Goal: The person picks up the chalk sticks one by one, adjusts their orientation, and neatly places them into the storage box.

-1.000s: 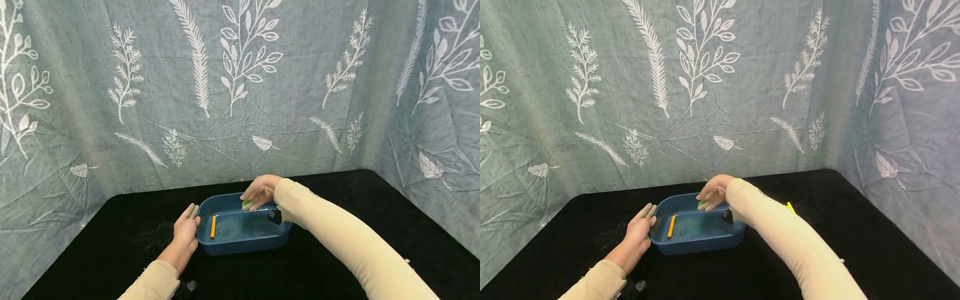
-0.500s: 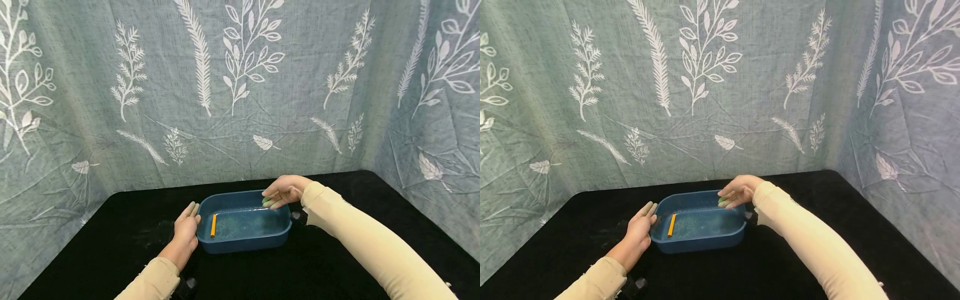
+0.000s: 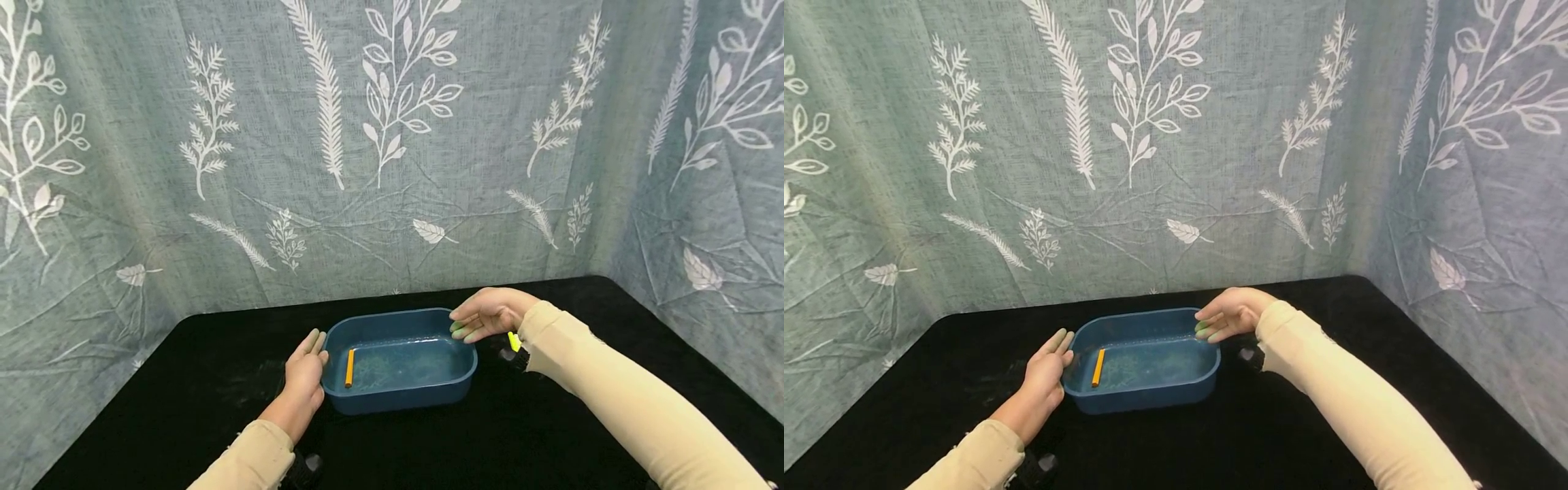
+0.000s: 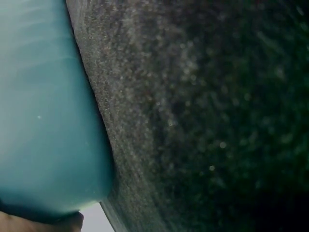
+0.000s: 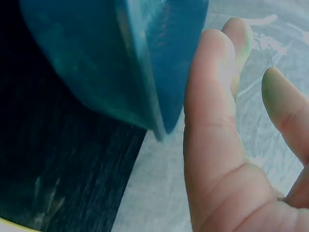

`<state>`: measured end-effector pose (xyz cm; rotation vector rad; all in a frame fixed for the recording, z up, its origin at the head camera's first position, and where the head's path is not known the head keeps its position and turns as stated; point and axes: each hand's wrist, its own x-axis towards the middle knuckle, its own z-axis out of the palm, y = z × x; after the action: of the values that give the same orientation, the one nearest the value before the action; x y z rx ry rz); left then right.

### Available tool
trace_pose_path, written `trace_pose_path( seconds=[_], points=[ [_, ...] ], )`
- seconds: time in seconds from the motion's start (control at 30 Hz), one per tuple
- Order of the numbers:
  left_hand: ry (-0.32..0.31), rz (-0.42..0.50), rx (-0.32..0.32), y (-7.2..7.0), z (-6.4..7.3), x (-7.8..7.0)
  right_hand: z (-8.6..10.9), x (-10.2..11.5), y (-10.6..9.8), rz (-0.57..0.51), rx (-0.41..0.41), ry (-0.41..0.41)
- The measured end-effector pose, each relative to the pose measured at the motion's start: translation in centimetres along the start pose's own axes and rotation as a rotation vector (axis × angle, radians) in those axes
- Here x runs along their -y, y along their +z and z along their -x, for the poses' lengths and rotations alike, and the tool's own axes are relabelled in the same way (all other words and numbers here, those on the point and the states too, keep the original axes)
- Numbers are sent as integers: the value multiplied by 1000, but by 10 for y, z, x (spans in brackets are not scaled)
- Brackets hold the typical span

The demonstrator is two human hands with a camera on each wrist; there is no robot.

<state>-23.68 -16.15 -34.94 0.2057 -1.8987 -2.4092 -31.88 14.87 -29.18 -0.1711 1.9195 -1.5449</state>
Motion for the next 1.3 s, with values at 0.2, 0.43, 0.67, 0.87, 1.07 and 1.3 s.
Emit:
trace_pose_path(
  seconds=[0.2, 0.43, 0.67, 0.87, 1.07, 1.3],
  points=[
    [-12, 2, -15, 1, 0, 1, 11, -7, -12, -15, -5, -9],
    [-13, -14, -21, 1, 2, 6, 23, -20, -24, -22, -26, -20],
    [8, -10, -20, 0, 1, 4, 29, -27, -35, -36, -16, -53],
    [3, -13, -15, 0, -1, 2, 35, -29, -47, -34, -33, -62],
    [11, -16, -3, 0, -1, 0, 43, -32, -60, -45, -61, -57],
    [0, -19, 8, 1, -2, 1, 49, -40, -75, -48, -86, -28]
  ],
)
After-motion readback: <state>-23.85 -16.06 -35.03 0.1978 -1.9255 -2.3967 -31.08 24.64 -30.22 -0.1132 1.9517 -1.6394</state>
